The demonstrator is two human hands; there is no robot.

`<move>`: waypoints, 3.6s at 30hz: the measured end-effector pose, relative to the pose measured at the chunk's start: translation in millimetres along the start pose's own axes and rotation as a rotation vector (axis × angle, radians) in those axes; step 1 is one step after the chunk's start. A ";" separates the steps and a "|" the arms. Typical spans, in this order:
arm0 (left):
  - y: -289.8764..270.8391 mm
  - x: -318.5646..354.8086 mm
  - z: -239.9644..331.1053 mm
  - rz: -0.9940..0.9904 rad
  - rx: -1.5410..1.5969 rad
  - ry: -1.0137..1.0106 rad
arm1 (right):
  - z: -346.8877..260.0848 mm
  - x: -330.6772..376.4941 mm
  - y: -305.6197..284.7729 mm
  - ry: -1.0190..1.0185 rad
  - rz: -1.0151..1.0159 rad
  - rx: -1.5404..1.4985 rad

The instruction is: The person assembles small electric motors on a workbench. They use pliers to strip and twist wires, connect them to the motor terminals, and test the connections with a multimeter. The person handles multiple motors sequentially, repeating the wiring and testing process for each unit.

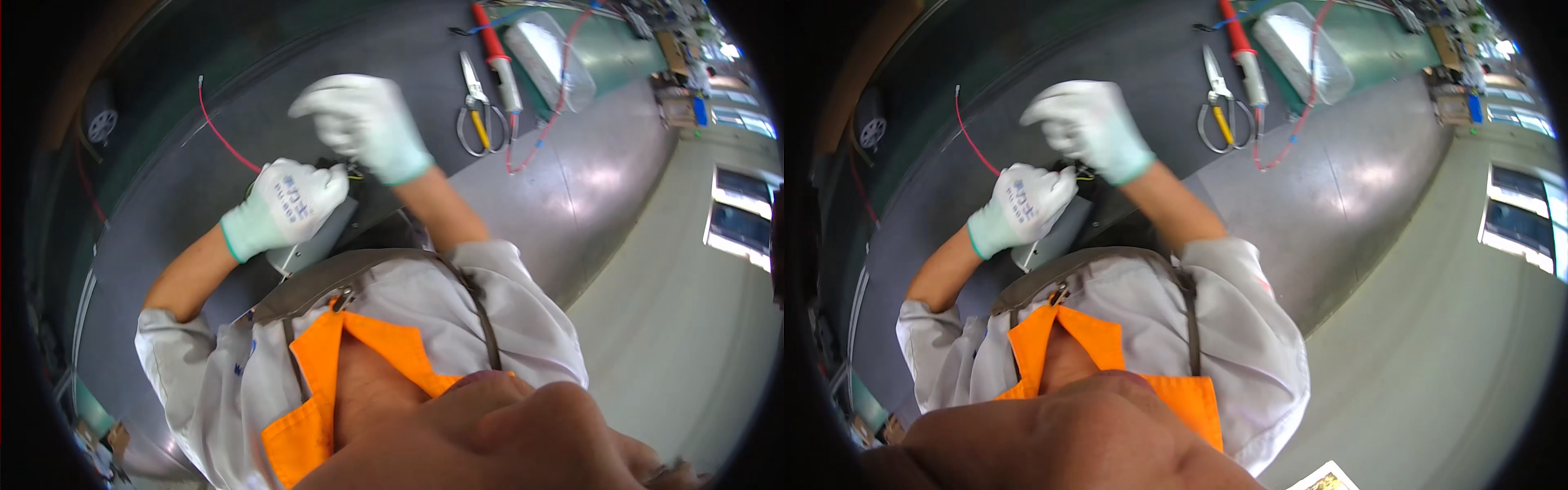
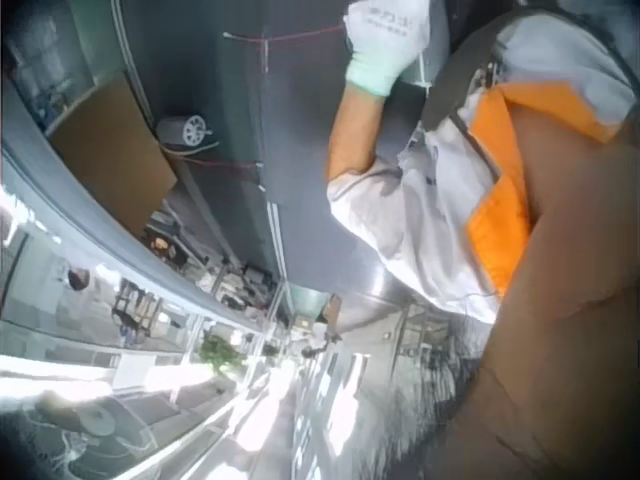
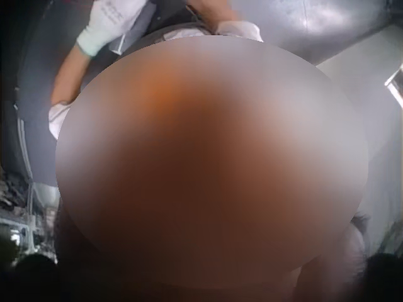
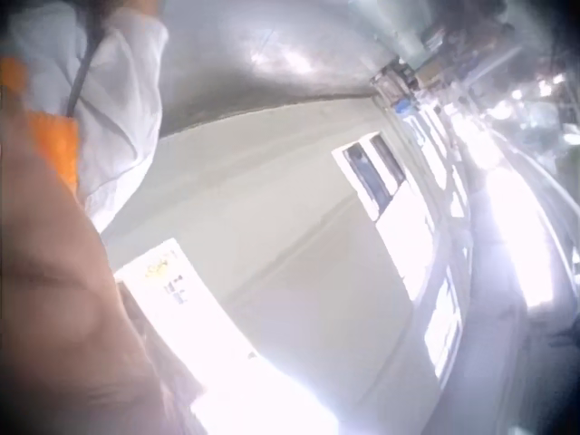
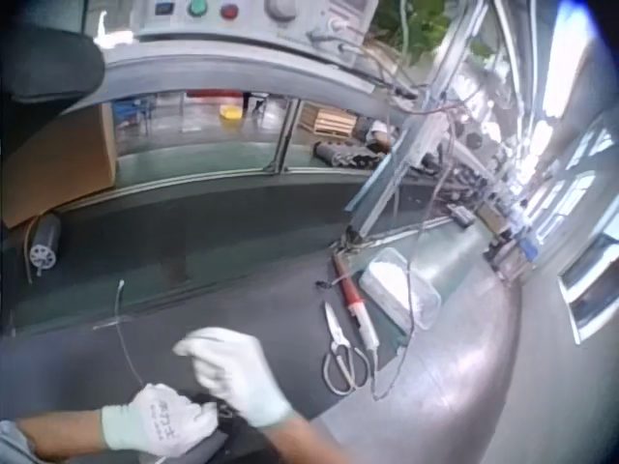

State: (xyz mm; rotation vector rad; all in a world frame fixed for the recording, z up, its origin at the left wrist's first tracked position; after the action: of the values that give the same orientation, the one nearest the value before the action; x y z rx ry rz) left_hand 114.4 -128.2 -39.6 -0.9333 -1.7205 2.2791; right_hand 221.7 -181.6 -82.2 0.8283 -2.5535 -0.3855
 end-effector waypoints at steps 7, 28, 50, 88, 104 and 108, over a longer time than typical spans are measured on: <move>-8.9 10.7 -23.2 0.031 -0.081 -0.327 | -50.4 -9.2 -53.9 -0.459 0.240 0.515; 68.6 19.4 -112.2 0.239 1.737 -1.173 | 11.5 69.2 -123.5 0.009 0.131 0.703; -112.7 146.1 -14.4 -0.010 0.987 -0.487 | -41.1 37.9 -69.2 -0.630 -0.070 2.021; 10.2 89.8 -52.3 0.644 1.838 -1.045 | -131.8 -96.5 -179.0 -0.375 0.407 0.211; -15.4 69.2 -61.2 0.926 1.638 -1.075 | -14.7 60.5 50.7 -0.275 -0.211 0.276; -10.9 67.3 -59.2 0.964 1.634 -1.108 | -6.9 57.3 65.6 -0.268 -0.230 0.146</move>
State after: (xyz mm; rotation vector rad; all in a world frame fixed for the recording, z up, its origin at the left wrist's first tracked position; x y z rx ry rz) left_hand 90.4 -45.0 -65.2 0.0845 1.3225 3.5444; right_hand 150.9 -166.0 -33.3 1.2038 -2.7650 -0.4081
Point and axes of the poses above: each hand's wrist, its own x-axis away from the middle knuckle, its own y-axis out of the palm, z = x × y, the point moved 10 cm from there along -x, towards the middle knuckle, and after that the axes turned 10 degrees about z, right-handed, at the moved point
